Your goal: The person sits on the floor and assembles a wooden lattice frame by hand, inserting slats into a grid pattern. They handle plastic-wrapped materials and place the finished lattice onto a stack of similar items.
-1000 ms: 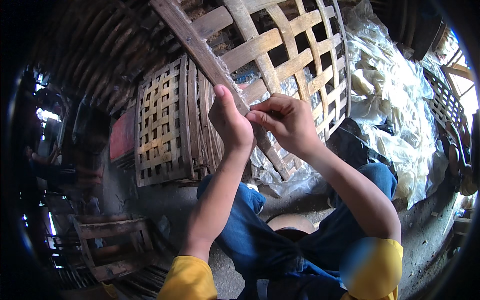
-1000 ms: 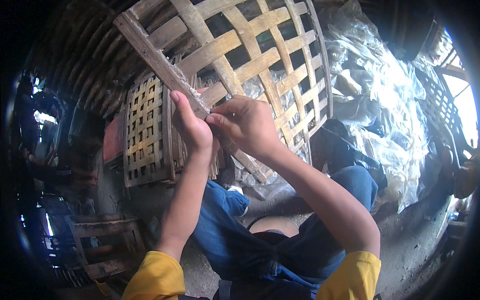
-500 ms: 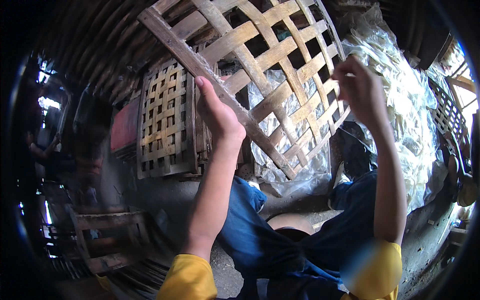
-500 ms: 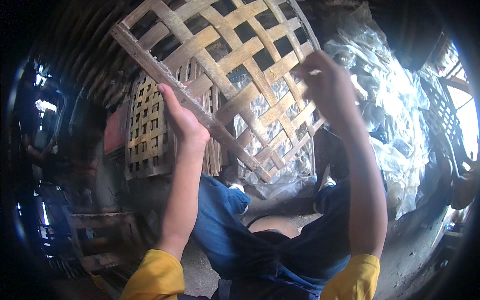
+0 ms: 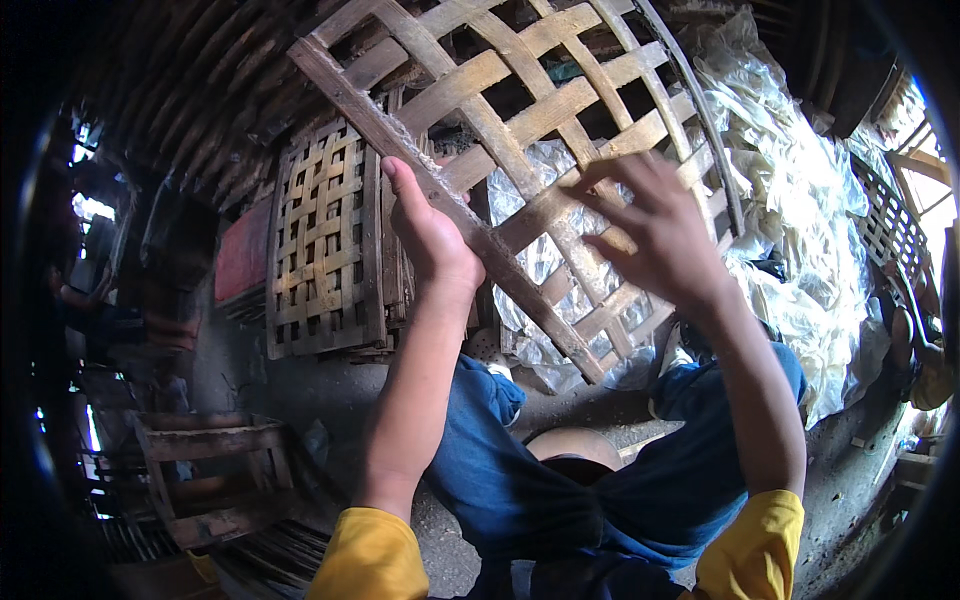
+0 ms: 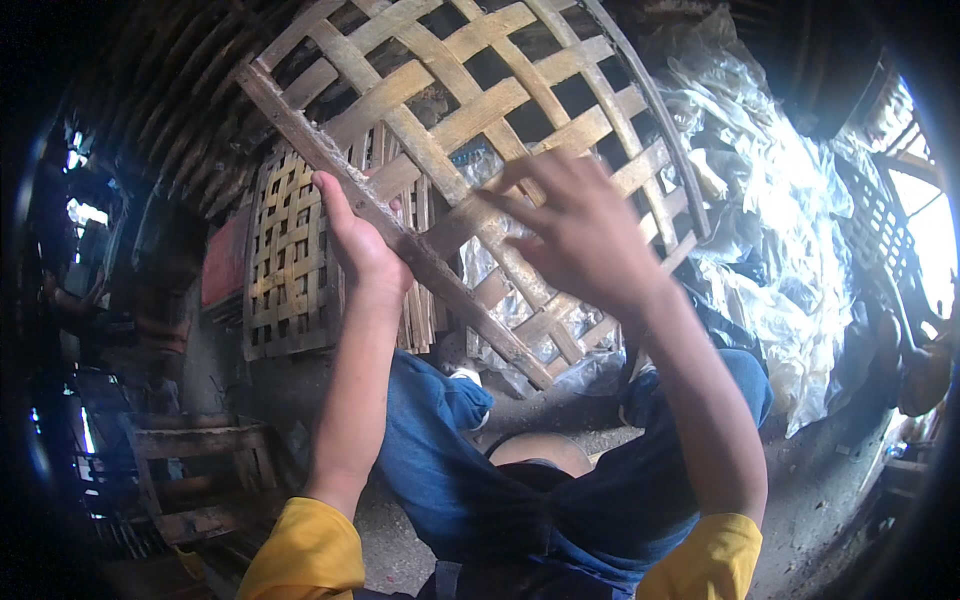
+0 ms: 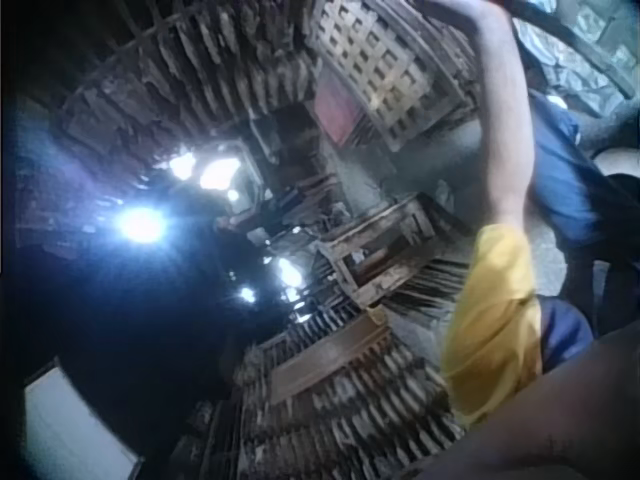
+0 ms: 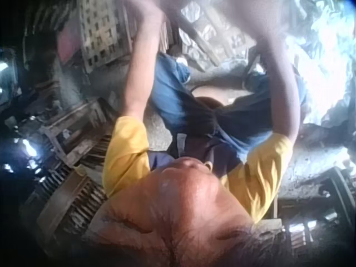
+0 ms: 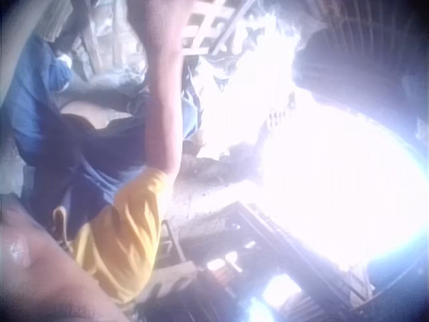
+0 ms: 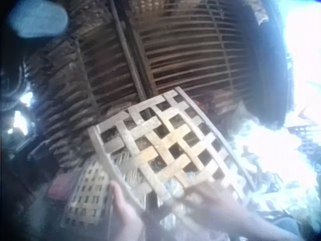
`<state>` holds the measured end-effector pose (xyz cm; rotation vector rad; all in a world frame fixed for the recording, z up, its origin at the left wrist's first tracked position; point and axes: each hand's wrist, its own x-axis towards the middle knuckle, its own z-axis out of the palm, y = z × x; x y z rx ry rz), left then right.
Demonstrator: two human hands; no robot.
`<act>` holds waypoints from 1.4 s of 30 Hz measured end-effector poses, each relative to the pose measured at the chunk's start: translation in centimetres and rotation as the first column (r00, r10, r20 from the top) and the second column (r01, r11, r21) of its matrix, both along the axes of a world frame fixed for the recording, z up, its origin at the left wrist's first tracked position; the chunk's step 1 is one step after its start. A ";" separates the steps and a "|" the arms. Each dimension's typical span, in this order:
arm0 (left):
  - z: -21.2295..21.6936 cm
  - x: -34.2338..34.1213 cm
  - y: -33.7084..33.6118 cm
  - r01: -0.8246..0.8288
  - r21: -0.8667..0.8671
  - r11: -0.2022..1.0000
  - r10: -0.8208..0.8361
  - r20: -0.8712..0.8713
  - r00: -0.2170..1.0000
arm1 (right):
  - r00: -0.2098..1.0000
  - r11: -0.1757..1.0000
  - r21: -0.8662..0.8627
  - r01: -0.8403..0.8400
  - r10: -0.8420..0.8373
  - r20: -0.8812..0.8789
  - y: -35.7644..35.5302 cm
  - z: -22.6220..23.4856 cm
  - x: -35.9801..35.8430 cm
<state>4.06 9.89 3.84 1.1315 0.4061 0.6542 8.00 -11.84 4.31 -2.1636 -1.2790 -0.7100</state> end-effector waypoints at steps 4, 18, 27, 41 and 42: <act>0.1 0.5 -1.4 -0.021 -0.123 0.992 0.025 0.036 0.999 | 0.994 0.992 -0.058 -0.110 0.110 -0.010 2.9 -0.6 -1.9; -1.2 0.8 -1.3 0.099 -0.089 0.991 -0.096 0.034 0.995 | 0.950 0.962 0.054 -0.267 0.272 -0.152 2.9 -1.7 -0.9; -0.9 0.3 -1.1 0.145 -0.133 0.980 -0.144 0.021 0.989 | 0.935 0.930 0.135 -0.341 0.351 -0.057 3.9 -1.7 -0.3; 0.3 -0.2 -2.3 0.160 -0.019 0.987 -0.158 0.073 0.985 | 0.939 0.940 0.004 -0.341 0.341 -0.052 3.4 -2.6 -0.9; 0.0 -0.1 -2.2 0.152 -0.030 0.988 -0.150 0.067 0.986 | 0.940 0.940 -0.007 -0.340 0.340 -0.028 3.4 -2.6 -0.9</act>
